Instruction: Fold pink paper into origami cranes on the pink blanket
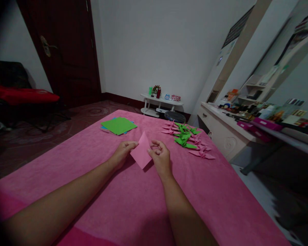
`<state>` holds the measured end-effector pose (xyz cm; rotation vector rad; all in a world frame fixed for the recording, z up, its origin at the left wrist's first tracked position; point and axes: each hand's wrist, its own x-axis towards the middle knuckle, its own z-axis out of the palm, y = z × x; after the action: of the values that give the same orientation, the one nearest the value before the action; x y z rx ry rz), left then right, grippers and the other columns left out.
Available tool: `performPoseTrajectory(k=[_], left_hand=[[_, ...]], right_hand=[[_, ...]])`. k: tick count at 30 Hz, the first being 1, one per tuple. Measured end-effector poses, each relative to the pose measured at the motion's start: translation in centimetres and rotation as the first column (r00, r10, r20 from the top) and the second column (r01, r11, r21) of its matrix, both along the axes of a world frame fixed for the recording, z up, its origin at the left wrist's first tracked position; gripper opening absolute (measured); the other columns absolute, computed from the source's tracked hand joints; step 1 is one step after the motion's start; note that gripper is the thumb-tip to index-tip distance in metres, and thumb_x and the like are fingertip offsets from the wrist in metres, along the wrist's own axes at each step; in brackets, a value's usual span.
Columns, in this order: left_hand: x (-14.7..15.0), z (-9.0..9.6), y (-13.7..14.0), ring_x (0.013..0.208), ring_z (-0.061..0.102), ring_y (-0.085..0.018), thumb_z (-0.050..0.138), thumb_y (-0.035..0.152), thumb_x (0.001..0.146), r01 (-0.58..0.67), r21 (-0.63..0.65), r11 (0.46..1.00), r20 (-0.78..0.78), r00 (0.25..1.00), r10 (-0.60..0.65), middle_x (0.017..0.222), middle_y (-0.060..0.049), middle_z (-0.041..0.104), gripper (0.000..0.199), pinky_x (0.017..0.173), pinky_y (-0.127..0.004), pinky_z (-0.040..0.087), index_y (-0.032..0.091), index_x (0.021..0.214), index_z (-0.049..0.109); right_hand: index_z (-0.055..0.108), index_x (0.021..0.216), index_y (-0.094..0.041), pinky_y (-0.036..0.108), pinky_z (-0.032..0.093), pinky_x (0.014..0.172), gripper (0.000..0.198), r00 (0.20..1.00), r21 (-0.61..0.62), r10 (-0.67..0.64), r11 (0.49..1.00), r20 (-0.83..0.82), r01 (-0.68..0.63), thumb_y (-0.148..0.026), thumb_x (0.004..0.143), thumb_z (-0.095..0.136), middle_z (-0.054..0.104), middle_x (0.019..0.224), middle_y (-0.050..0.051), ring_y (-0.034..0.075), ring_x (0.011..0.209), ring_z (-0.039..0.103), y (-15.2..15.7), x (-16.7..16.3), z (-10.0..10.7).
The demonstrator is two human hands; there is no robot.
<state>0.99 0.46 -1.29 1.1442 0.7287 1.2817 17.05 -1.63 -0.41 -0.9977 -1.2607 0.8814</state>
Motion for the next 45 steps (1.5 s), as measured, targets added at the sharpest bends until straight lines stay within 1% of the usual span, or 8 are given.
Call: performPoseTrajectory(k=[8,13,16,19,25,31,39,45], left_hand=[[-0.1,0.2,0.0,0.059,0.055,-0.012,0.069,0.032,0.067,-0.036,-0.006,0.999,0.018,0.999,0.036,0.072,-0.006,0.066,0.025,0.056,-0.022,0.039,0.009,0.078,0.068],[0.2,0.4,-0.4,0.051,0.054,-0.009,0.075,0.028,0.06,0.047,-0.037,0.998,0.037,0.998,-0.046,0.069,-0.001,0.063,0.063,0.051,-0.021,0.04,0.013,0.118,0.053],[0.5,0.3,-0.2,0.045,0.05,-0.007,0.073,0.024,0.059,-0.078,-0.056,0.995,0.035,0.996,0.08,0.062,0.004,0.058,0.082,0.047,-0.018,0.037,0.014,0.132,0.038],[0.7,0.4,0.0,0.043,0.048,-0.006,0.071,0.021,0.058,-0.212,-0.072,0.975,0.059,0.975,0.216,0.06,0.008,0.054,0.091,0.046,-0.017,0.037,0.019,0.138,0.027],[0.4,0.9,-0.2,0.05,0.052,-0.006,0.071,0.017,0.058,-0.225,0.0,0.974,0.11,0.968,0.223,0.068,0.005,0.056,0.086,0.051,-0.018,0.04,0.023,0.136,0.035],[0.4,0.7,-0.2,0.056,0.054,-0.007,0.071,0.018,0.062,-0.191,0.027,0.981,0.129,0.974,0.186,0.075,0.001,0.06,0.072,0.056,-0.02,0.041,0.02,0.129,0.048],[0.5,0.8,-0.1,0.071,0.06,-0.014,0.072,0.033,0.067,-0.22,-0.025,0.975,0.21,0.952,0.22,0.087,-0.008,0.068,0.037,0.064,-0.025,0.047,0.011,0.096,0.068],[0.4,1.4,-0.1,0.074,0.06,-0.015,0.076,0.031,0.063,-0.147,0.08,0.986,0.095,0.986,0.139,0.095,-0.01,0.067,0.047,0.065,-0.026,0.047,0.011,0.104,0.066]], right_hand=[[0.06,0.099,-0.017,0.025,0.048,0.067,0.038,0.997,-0.041,0.014,0.999,-0.075,-0.017,-0.029,0.064,0.072,0.063,0.082,0.002,0.015,0.073,0.061,0.2,0.1,-0.2],[0.062,0.093,-0.016,0.027,0.048,0.069,0.033,0.992,-0.03,-0.114,0.993,-0.06,0.113,-0.034,0.066,0.07,0.064,0.082,0.004,0.017,0.075,0.06,0.7,0.9,0.0],[0.064,0.092,-0.018,0.028,0.047,0.074,0.03,0.975,0.048,-0.222,0.974,0.026,0.22,-0.042,0.074,0.063,0.065,0.092,0.006,0.018,0.086,0.059,0.8,1.5,0.4],[0.062,0.1,-0.02,0.027,0.048,0.073,0.034,0.989,0.044,-0.145,0.989,0.038,0.144,-0.045,0.076,0.061,0.066,0.099,0.006,0.019,0.089,0.061,0.6,1.4,0.7],[0.056,0.109,-0.02,0.028,0.049,0.067,0.05,0.986,-0.057,0.02,0.998,-0.166,-0.03,-0.032,0.064,0.074,0.068,0.088,0.004,0.018,0.075,0.063,0.6,0.5,0.2],[0.057,0.107,-0.019,0.022,0.046,0.057,0.049,0.982,-0.049,-0.02,0.999,-0.19,0.011,-0.022,0.061,0.073,0.062,0.074,-0.002,0.011,0.062,0.058,0.9,1.2,-0.1],[0.053,0.066,-0.016,0.023,0.052,0.049,0.03,0.977,-0.262,0.117,0.951,-0.176,-0.161,-0.029,0.055,0.078,0.06,0.059,-0.003,0.012,0.052,0.061,-0.2,-0.2,0.1],[0.059,0.091,-0.016,0.026,0.053,0.058,0.045,0.958,-0.254,0.212,0.932,-0.195,-0.258,-0.04,0.058,0.078,0.069,0.08,0.004,0.016,0.064,0.065,-0.5,-1.5,0.8]])
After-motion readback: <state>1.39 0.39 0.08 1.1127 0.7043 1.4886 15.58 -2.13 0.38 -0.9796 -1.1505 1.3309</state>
